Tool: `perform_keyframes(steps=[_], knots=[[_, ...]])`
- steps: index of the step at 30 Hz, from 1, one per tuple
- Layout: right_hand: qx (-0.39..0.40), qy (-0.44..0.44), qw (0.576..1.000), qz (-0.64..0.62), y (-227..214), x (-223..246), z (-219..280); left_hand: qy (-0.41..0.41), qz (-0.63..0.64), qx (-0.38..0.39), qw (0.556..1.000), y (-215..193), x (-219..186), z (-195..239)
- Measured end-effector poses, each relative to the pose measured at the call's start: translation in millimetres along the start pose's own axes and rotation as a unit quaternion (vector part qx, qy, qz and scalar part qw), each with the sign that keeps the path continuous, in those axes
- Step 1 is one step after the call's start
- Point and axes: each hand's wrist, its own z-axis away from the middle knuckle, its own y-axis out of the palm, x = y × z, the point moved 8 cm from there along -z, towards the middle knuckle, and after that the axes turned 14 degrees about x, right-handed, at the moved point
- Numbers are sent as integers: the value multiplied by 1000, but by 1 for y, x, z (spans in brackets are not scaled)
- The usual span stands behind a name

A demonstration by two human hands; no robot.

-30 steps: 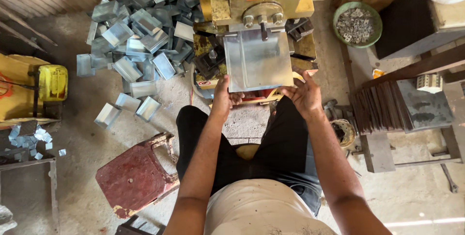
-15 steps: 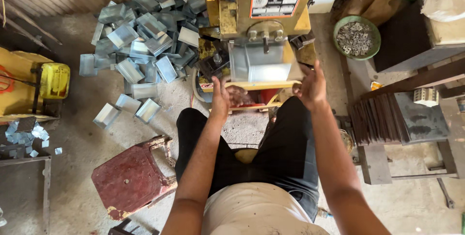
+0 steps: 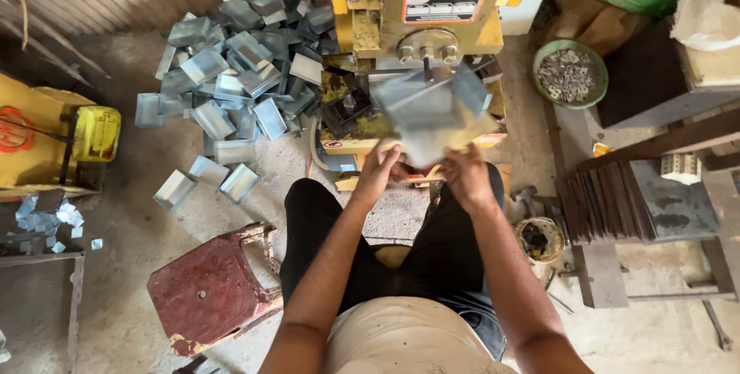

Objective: The person bends metal sheets using a press machine. They pick up a metal sheet, position it under the press to bend the edges, and then place the finished pieces aside, handling one sheet at a time.

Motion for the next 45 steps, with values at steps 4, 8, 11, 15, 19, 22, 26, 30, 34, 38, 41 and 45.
perform_keyframes(steps=[4,8,11,15,19,22,26,30,34,38,41,45], knots=[[62,63,994,58,33,-13,8,95,28,-86,991,-22,-8,-2],[9,27,996,83,29,-19,-7,115,36,-32,992,-23,-16,-12],[-33,14,994,103,16,-25,-16,73,27,-36,996,-24,-15,-11],[-28,21,996,85,5,-33,-20,-40,28,-78,996,-32,5,5],[-17,7,998,60,4,-39,-19,-56,-6,-25,998,-30,24,28],[-19,-14,997,75,3,-36,-25,-55,-30,0,998,-25,34,34],[-28,-7,997,77,-7,-45,-16,-42,-24,15,999,-9,32,35],[-34,-12,997,62,-23,-41,-10,-26,-13,1,1000,7,4,9],[-38,-40,998,-7,-45,-40,11,-30,31,22,999,21,-3,-39],[-67,6,997,-40,-67,-50,24,-54,247,-15,967,31,17,-82],[-75,45,993,-85,-77,-58,21,-79,302,-23,950,44,20,-97],[-43,53,991,-113,-70,-44,25,-103,261,19,960,60,2,-61]])
